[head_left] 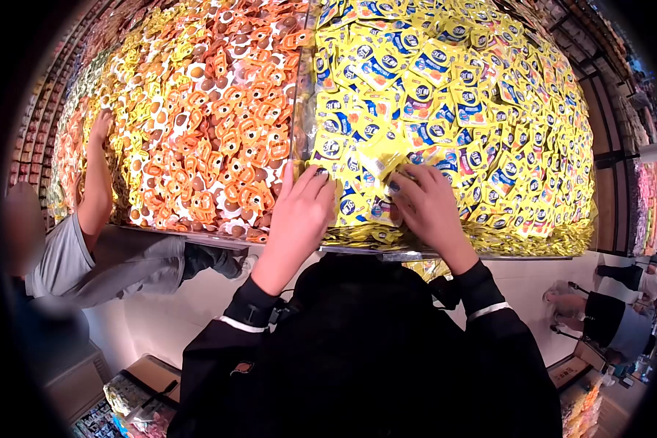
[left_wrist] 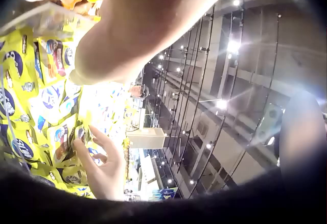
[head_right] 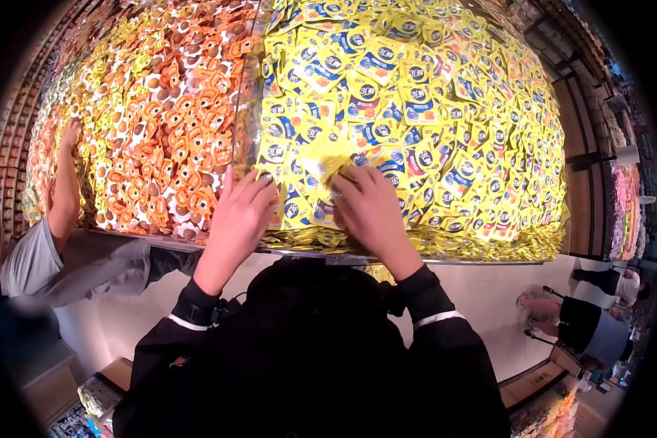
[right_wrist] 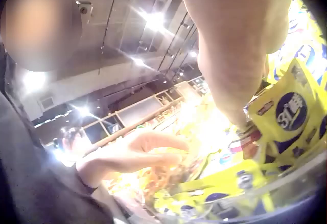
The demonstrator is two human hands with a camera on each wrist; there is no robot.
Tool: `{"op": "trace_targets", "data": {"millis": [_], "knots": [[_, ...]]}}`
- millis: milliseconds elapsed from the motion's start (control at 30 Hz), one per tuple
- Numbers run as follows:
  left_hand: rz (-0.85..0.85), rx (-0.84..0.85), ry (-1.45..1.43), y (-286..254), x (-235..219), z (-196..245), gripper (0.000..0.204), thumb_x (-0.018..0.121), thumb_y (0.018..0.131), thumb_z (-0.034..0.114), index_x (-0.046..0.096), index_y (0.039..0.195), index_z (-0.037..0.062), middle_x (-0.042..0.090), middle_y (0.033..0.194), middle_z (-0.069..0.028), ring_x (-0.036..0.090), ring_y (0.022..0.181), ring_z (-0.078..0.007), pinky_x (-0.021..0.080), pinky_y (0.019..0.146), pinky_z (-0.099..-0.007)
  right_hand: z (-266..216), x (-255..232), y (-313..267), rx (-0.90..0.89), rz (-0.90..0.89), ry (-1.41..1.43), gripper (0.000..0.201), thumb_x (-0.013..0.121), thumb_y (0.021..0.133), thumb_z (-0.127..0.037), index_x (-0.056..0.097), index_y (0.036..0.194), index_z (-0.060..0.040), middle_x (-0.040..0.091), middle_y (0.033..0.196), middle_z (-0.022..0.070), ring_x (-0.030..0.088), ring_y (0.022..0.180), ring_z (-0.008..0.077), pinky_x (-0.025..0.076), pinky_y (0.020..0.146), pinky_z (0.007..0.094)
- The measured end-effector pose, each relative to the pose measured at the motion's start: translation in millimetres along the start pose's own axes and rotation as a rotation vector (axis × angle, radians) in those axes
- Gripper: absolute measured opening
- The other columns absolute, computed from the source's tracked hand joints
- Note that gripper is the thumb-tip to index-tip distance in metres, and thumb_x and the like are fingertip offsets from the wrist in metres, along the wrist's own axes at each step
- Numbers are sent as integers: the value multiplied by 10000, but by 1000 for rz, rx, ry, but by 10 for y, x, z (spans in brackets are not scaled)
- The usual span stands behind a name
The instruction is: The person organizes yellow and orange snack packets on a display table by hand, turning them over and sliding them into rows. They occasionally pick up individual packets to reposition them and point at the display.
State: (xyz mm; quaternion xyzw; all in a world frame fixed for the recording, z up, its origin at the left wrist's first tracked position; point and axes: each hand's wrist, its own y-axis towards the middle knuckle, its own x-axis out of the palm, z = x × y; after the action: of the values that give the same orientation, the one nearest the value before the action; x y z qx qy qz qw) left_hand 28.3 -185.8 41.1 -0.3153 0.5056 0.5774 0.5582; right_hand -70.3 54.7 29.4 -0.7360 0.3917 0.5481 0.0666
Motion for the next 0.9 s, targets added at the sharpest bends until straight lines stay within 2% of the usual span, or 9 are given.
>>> {"op": "trace_targets", "data": {"millis": [167, 300, 467, 567, 633, 667, 767, 833, 900], "knots": [[91, -91, -217, 546, 293, 96, 512, 738, 858, 200, 584, 1296, -15, 623, 1260, -165, 562, 1194, -354, 419, 1049, -480, 218, 137, -77, 50, 39, -133, 471, 717, 888, -305, 628, 1292, -80, 571, 1352, 152, 516, 1268, 346, 443, 975, 454], [99, -151, -214, 880, 521, 105, 601, 801, 800, 256, 591, 1295, -12, 629, 1113, -171, 584, 1050, -354, 475, 912, -439, 164, 191, -113, 111, 91, -107, 449, 699, 899, -272, 627, 1291, -66, 568, 1364, 168, 496, 1310, 367, 441, 1005, 464], [266, -69, -269, 934, 484, 54, 322, 828, 756, 128, 667, 1004, 3, 618, 894, -126, 633, 827, -323, 513, 742, -402, 89, 228, -130, 198, 219, 77, 440, 723, 877, -220, 626, 1259, -24, 610, 1286, 200, 528, 1264, 417, 449, 1016, 475], [160, -31, -306, 813, 346, 225, 235, 794, 781, 101, 634, 933, 19, 601, 882, -124, 639, 779, -310, 517, 675, -387, -81, 124, 27, 281, 301, 192, 407, 728, 898, -195, 628, 1248, -11, 662, 1194, 157, 627, 1140, 316, 490, 962, 395], [141, 127, -309, 684, 343, 410, 201, 769, 793, 75, 616, 916, 33, 578, 875, -108, 634, 761, -296, 512, 641, -388, -201, 107, 156, 558, 370, 1243, 235, 721, 928, -166, 655, 1090, -8, 655, 923, 41, 613, 835, 114, 491, 744, 274], [119, 187, -322, 617, 365, 470, 205, 769, 802, 77, 633, 947, 30, 596, 909, -109, 638, 777, -296, 517, 661, -389, -69, 117, 121, 661, 221, 1135, 152, 704, 951, -144, 621, 917, -21, 495, 732, -61, 431, 682, 6, 366, 586, 219], [141, 293, -391, 576, 349, 568, 230, 772, 813, 74, 667, 1012, 23, 637, 979, -116, 650, 821, -297, 528, 711, -385, 76, 332, 75, 679, 329, 1282, 222, 693, 955, -140, 557, 808, -43, 377, 676, -82, 345, 625, 7, 275, 519, 243], [182, 328, -452, 521, 327, 560, 251, 775, 816, 69, 684, 1045, 18, 659, 1014, -122, 658, 849, -297, 533, 741, -380, 39, 155, 69, 677, 317, 1284, 130, 663, 976, -136, 634, 927, -19, 509, 743, -68, 439, 679, 15, 359, 586, 216], [231, 140, -501, 419, 306, 426, 258, 772, 816, 37, 703, 1062, 8, 684, 1042, -138, 669, 902, -300, 535, 795, -367, -9, -23, 94, 780, 303, 1390, 177, 635, 996, -133, 668, 1099, 8, 627, 880, -40, 522, 785, 25, 418, 704, 196]]}}
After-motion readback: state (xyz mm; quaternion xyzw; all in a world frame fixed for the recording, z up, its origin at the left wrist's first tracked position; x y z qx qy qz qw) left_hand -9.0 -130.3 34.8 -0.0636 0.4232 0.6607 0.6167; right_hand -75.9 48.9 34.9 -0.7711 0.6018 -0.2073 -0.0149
